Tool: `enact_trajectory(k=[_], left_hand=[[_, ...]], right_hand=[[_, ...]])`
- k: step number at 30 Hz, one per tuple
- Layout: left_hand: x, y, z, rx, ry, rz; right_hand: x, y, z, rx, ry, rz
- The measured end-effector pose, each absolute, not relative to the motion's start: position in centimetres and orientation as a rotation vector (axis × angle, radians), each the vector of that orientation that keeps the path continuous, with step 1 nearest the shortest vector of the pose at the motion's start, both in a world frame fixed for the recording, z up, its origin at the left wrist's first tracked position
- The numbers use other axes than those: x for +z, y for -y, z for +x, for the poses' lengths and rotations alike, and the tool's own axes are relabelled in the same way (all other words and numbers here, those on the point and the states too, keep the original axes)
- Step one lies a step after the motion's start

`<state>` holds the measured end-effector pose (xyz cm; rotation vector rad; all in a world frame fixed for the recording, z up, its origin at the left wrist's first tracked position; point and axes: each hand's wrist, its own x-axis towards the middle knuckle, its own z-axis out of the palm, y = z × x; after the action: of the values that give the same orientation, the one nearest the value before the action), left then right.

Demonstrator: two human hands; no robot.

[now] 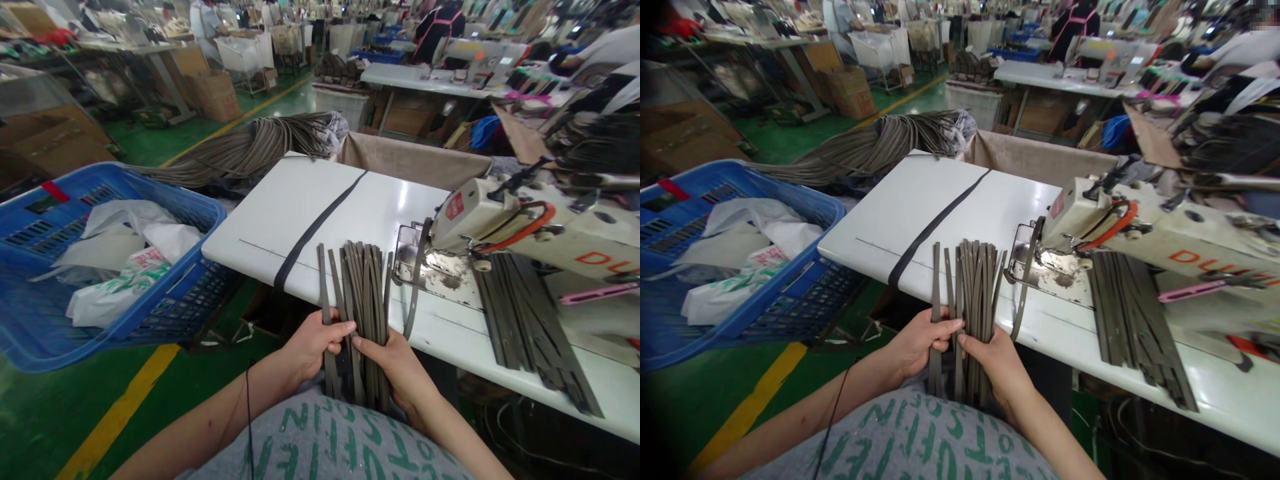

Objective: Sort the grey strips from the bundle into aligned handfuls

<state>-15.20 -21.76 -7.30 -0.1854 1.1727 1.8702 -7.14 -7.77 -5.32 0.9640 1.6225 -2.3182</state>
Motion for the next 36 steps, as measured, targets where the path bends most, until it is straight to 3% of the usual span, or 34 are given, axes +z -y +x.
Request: enact_trajectory(k=[36], left_hand=[[-6.3,21.3,-14.7,1.906,-1.046,-0.39]], right_hand=[[-4.4,7.6,-6.8,-2.436,-1.471,0.972]])
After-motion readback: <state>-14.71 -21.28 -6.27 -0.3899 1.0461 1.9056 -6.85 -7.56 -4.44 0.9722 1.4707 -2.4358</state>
